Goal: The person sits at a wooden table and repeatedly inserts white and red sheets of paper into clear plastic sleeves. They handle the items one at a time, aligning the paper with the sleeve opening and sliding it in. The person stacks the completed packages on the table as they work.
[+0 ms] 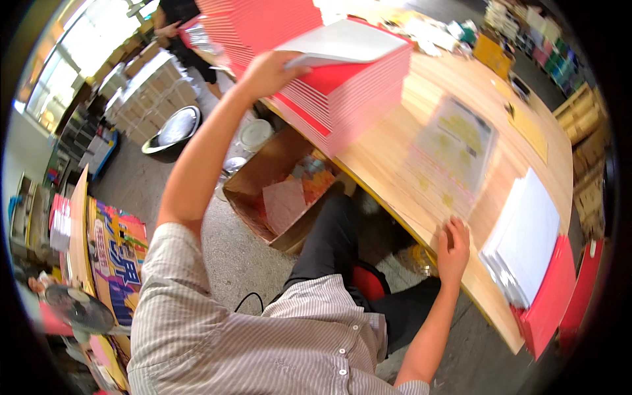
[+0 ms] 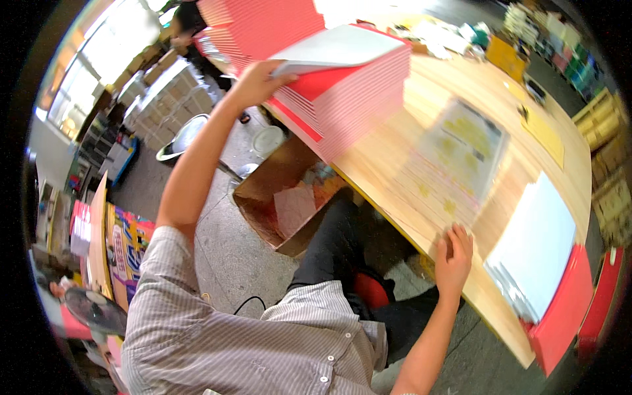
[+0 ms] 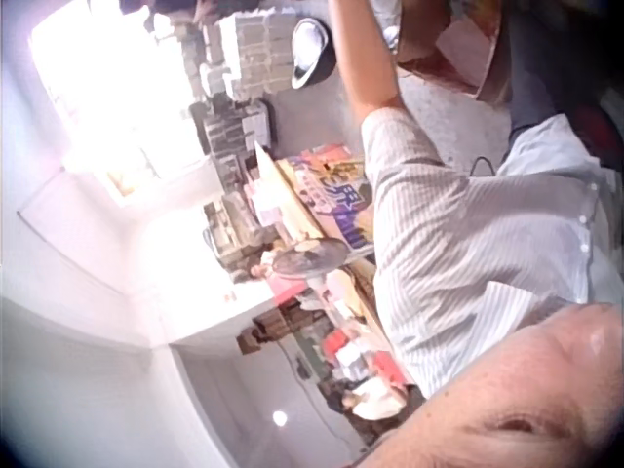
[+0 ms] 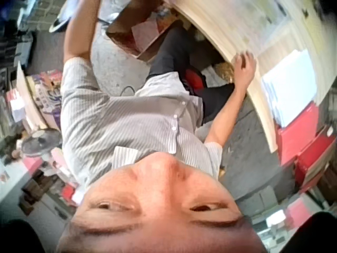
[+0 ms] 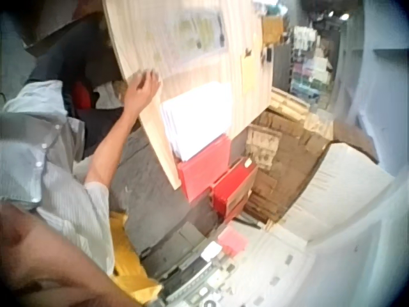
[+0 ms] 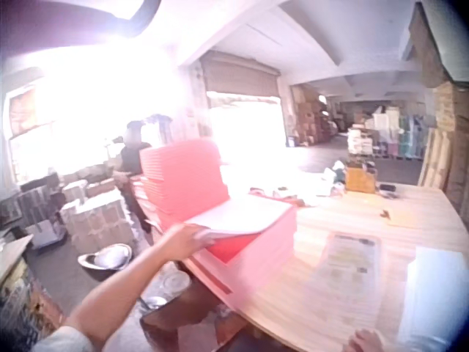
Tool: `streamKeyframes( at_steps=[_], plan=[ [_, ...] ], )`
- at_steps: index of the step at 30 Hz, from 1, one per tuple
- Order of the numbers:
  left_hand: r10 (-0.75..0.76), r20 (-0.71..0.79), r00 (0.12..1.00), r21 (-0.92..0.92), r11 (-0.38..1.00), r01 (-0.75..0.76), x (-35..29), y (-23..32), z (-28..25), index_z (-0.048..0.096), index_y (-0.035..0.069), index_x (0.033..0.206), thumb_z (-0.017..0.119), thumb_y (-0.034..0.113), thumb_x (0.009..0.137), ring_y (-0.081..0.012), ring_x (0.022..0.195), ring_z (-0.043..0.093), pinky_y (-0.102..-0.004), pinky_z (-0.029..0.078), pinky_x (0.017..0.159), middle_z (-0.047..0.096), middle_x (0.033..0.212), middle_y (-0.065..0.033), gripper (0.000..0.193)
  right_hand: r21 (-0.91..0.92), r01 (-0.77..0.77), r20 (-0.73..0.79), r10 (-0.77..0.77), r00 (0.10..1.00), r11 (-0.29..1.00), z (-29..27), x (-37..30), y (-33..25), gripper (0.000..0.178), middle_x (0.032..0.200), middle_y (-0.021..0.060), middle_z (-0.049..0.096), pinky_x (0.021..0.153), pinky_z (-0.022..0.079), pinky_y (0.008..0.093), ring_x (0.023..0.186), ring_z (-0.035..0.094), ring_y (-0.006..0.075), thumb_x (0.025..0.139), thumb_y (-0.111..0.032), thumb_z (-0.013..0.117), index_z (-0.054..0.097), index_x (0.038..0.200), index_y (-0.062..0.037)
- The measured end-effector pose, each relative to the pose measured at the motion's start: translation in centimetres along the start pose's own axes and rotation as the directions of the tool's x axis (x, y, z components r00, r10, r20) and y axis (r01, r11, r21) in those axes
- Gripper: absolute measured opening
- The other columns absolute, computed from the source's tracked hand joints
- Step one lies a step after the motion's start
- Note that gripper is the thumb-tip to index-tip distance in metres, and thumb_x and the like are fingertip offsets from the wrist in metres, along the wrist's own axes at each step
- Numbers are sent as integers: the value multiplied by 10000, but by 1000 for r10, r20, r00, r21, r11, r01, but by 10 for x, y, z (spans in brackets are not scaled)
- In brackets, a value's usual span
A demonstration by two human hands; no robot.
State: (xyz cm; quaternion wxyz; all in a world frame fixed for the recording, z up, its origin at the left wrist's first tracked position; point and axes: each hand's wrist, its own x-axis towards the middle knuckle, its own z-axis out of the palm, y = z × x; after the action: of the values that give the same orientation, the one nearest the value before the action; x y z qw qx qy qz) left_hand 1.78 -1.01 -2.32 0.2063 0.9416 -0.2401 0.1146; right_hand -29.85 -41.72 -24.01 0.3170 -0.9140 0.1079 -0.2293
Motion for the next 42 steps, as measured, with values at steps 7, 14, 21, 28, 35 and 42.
streamKeyframes(
  at_steps=[7, 14, 21, 28, 35, 42],
  plan=[
    [261, -365, 894, -97, 944, -315, 15, -13, 7, 723, 31, 1126, 691, 149, 909, -279, 839, 731, -369, 555, 780, 753, 919, -153, 249, 137, 26, -80, -15, 997, 990, 0, -1, -8, 361, 1533, 178, 466, 1198, 277, 447, 1476, 351, 344, 971, -127, 610, 608, 1286, 50],
    [199, -776, 599, -43, 930, -364, 28, 26, -50, 751, 73, 996, 688, 173, 869, -314, 707, 687, -378, 545, 675, 712, 832, -164, 174, 302, 211, -251, -136, 958, 930, -25, -10, -26, 401, 1531, 192, 466, 1195, 289, 442, 1454, 394, 326, 974, -32, 561, 559, 1369, 38],
    [-87, -710, 699, -524, 728, -442, -13, 96, -63, 716, -52, 1005, 789, 325, 905, -118, 820, 638, -280, 507, 753, 710, 917, -38, 397, 595, 267, -305, -94, 948, 758, -66, 33, -97, 873, 1588, 206, 366, 1213, 226, 452, 1487, 325, 335, 871, -348, 752, 327, 1525, 44],
    [47, -246, 968, -946, 204, -251, -66, 160, 42, 743, -5, 1016, 744, 173, 943, -91, 765, 656, -255, 539, 678, 733, 882, -32, 192, 920, -43, 14, 76, 997, 390, -87, -2, -36, 1216, 1500, 123, 455, 1143, 378, 460, 1398, 445, 284, 681, -717, 806, 301, 1535, -14],
    [191, -9, 981, -989, 141, -37, -57, 148, 133, 745, -2, 1007, 717, 146, 959, -78, 764, 663, -243, 543, 678, 737, 879, -34, 159, 847, -272, 151, 284, 947, 456, -78, -8, -25, 536, 1175, 67, 682, 973, 501, 347, 1095, 633, 187, 809, -117, 857, 606, 1269, -6],
    [247, 76, 966, -973, 232, 17, -59, 132, 188, 675, 4, 1181, 740, 173, 943, -110, 925, 651, -273, 541, 785, 719, 1030, -49, 299, 736, -250, 65, 302, 951, 629, -63, -6, -11, 387, 1131, 42, 691, 946, 488, 317, 1058, 613, 139, 850, -67, 811, 659, 1202, -16]
  ],
)
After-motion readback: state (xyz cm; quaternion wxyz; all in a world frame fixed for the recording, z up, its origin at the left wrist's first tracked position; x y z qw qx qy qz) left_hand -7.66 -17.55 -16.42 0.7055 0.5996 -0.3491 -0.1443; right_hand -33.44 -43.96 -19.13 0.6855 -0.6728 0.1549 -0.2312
